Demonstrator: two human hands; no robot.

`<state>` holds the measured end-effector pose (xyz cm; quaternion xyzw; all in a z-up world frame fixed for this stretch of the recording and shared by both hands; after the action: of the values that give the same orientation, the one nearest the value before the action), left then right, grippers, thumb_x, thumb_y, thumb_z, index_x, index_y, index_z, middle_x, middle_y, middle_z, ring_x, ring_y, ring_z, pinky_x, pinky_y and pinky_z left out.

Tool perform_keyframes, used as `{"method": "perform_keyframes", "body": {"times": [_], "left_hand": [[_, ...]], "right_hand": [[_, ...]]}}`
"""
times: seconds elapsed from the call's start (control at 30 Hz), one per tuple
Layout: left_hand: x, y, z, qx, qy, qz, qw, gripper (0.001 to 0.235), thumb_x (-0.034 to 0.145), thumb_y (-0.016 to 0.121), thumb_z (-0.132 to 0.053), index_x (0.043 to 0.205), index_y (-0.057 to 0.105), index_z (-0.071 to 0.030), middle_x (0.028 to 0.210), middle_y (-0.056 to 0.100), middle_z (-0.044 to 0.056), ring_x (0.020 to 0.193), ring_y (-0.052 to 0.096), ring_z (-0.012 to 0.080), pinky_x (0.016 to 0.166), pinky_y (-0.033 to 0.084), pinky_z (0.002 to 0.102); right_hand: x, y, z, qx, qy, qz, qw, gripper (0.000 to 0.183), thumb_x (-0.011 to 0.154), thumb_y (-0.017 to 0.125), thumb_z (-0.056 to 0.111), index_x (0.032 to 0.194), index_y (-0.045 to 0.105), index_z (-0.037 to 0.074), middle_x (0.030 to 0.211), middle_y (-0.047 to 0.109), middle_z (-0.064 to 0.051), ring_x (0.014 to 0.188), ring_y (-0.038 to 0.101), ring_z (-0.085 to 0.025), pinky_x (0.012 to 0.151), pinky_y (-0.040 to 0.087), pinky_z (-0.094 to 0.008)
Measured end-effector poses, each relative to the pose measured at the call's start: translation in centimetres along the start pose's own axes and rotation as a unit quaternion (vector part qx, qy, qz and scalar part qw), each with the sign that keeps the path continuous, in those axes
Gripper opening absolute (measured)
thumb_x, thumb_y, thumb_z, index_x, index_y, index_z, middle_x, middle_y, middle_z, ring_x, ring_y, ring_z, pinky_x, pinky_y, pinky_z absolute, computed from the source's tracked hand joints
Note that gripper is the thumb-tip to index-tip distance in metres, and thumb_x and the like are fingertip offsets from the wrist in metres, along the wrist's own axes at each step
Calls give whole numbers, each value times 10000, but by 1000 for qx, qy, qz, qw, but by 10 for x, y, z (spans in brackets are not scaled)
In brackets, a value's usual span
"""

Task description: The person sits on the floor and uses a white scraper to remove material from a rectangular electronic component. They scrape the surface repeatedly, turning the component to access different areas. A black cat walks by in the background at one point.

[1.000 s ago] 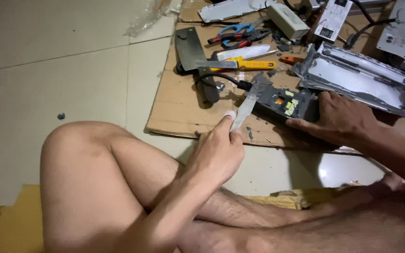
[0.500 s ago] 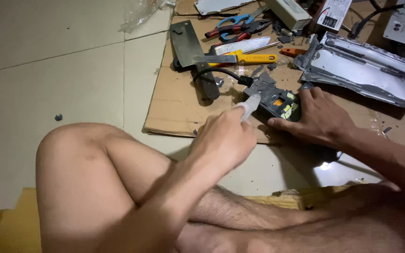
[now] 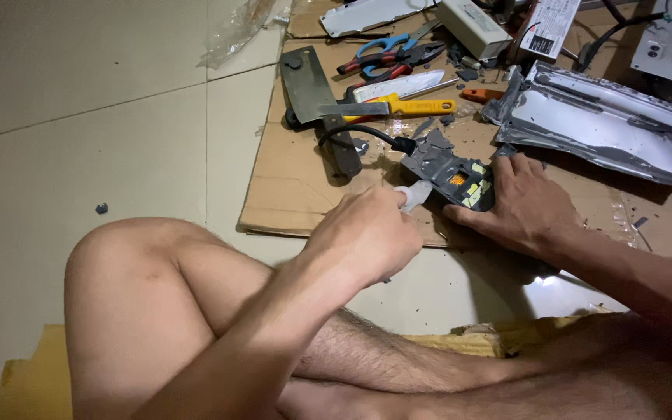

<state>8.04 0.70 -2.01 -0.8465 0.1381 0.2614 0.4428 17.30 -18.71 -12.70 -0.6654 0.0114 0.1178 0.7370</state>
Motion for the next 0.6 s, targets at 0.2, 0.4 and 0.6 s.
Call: {"method": "perform_keyframes", "body": {"times": [0.2,0.4,0.6], "left_hand": [[-11,0,-3,0,-19,15,1000,546,911,450,-192,1437,590,-245,1246,699,89,978,706,288,771,535,423],[-6,-2,-5,31,-40,19,999,521,898,463,-223,1403,591,-234,1376,628,54,1141,649,314,907,515,434],[-25,7,-7,17,9,65,998,535,1033,352,-31,1536,462,-175,1101,701,151,838,721,263,814,622,424]], "right_hand": [[0,1,0,-3,-4,18,1000,881,781,520,837,1236,484,84,1272,545,-163,1213,518,-357,947,515,-559],[3,5,-2,-13,-2,19,1000,922,760,531,839,1268,478,71,1300,533,-161,1222,509,-353,948,515,-558],[10,16,-10,-15,-40,24,999,951,747,522,843,1267,455,50,1226,526,-162,1062,538,-331,900,539,-522]]}}
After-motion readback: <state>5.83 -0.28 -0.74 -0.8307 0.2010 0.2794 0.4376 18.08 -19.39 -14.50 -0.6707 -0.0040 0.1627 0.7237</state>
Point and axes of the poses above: each hand's wrist, its own x-axis towards the middle knuckle, its own y-axis out of the palm, z = x × y, the point moved 8 cm from there along x, towards the middle knuckle
